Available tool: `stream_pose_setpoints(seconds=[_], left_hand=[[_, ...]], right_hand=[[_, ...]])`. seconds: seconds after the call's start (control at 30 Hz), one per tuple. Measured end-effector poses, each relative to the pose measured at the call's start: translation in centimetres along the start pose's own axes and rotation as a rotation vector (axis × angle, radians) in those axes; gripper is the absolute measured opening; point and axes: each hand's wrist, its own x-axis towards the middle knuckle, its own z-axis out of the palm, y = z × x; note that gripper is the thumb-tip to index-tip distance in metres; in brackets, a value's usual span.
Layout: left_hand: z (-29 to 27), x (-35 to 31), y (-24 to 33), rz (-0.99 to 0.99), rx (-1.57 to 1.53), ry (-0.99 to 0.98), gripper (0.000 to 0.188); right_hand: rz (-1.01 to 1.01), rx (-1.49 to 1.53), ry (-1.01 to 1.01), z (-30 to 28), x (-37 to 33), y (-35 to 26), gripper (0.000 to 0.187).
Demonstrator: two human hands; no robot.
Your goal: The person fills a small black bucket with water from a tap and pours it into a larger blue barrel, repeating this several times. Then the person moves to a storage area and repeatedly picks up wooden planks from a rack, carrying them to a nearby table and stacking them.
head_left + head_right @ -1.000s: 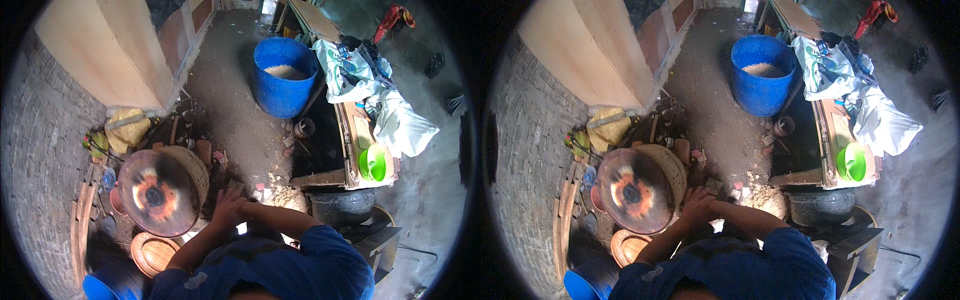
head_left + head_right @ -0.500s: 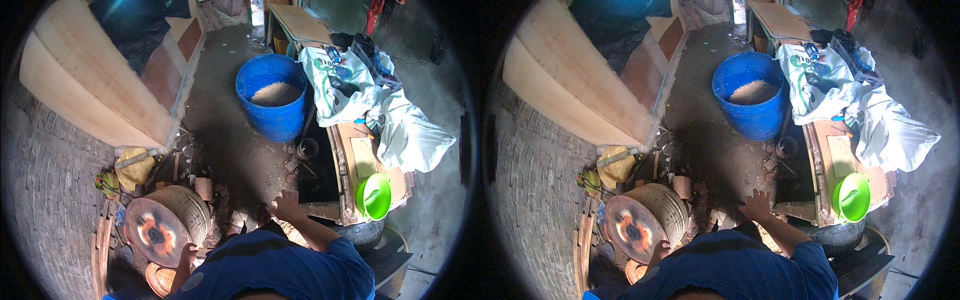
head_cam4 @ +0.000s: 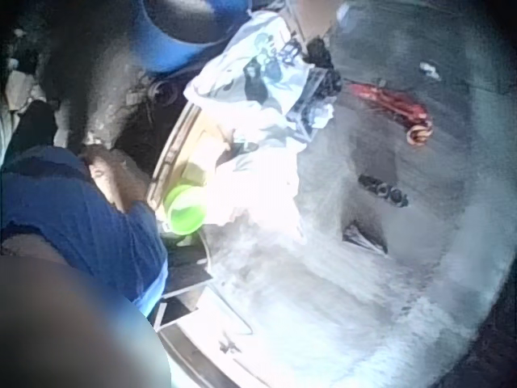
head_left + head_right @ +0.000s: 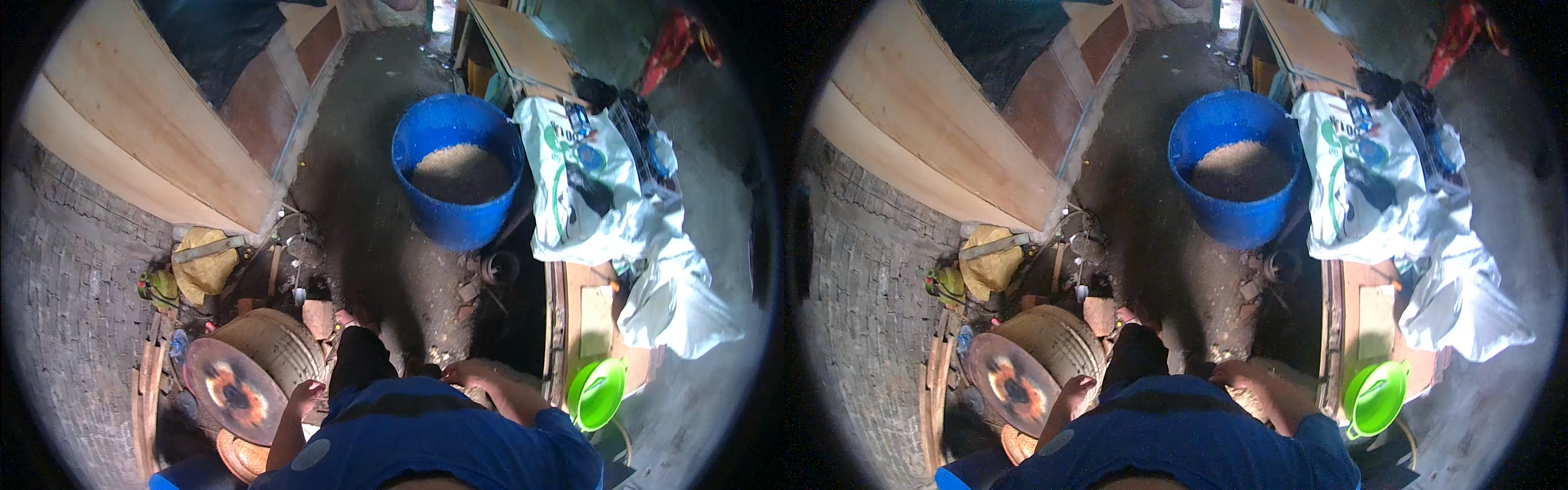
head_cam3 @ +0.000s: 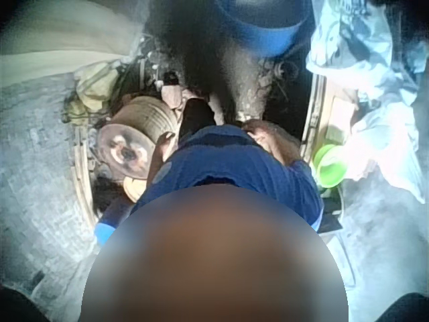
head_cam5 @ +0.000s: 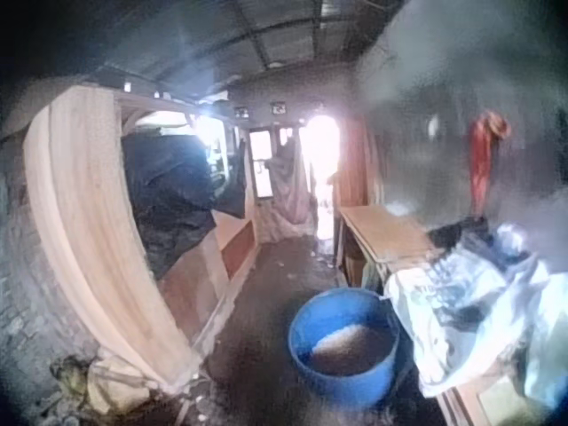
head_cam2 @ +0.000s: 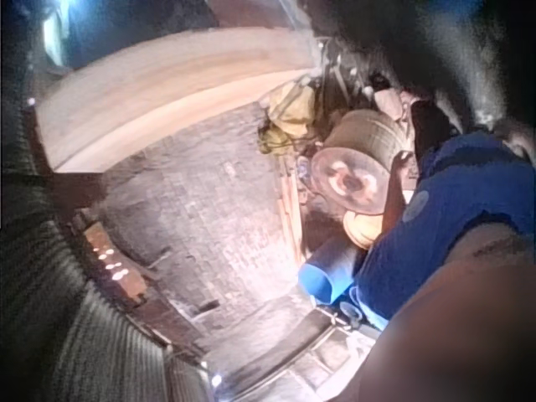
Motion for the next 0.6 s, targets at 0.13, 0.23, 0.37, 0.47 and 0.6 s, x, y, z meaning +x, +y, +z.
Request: stream_pose_setpoints(seconds=[0.13, 0.23, 0.37, 0.47, 0.6], left_hand=[[-1.2, 8.3, 0.8, -0.058, -0.225, -0.052, 0.03], [-4.0, 14.8, 1.9, 0.011, -0.105, -0.048, 0.03], [-8.7, 19.6, 4.6, -0.002, -0.321, 0.01, 0.027], [-12.5, 22.3, 6.8, -0.071, -0.4, 0.036, 0.026], [-16.1, 25.7, 8.4, -0.133, -0.358, 0.071, 0.026]], right_hand=[[0.272, 0.194, 0.143, -1.4, 6.1, 3.9, 0.055], [0.211, 0.065, 0.27, -4.8, 10.4, 5.5, 0.053], [0.317, 0.134, 0.212, -12.3, 14.5, 4.6, 0.05], [0.395, 0.318, 0.275, -18.0, 17.7, 4.0, 0.046], [0.521, 0.527, 0.356, -23.6, 22.1, 3.5, 0.029]])
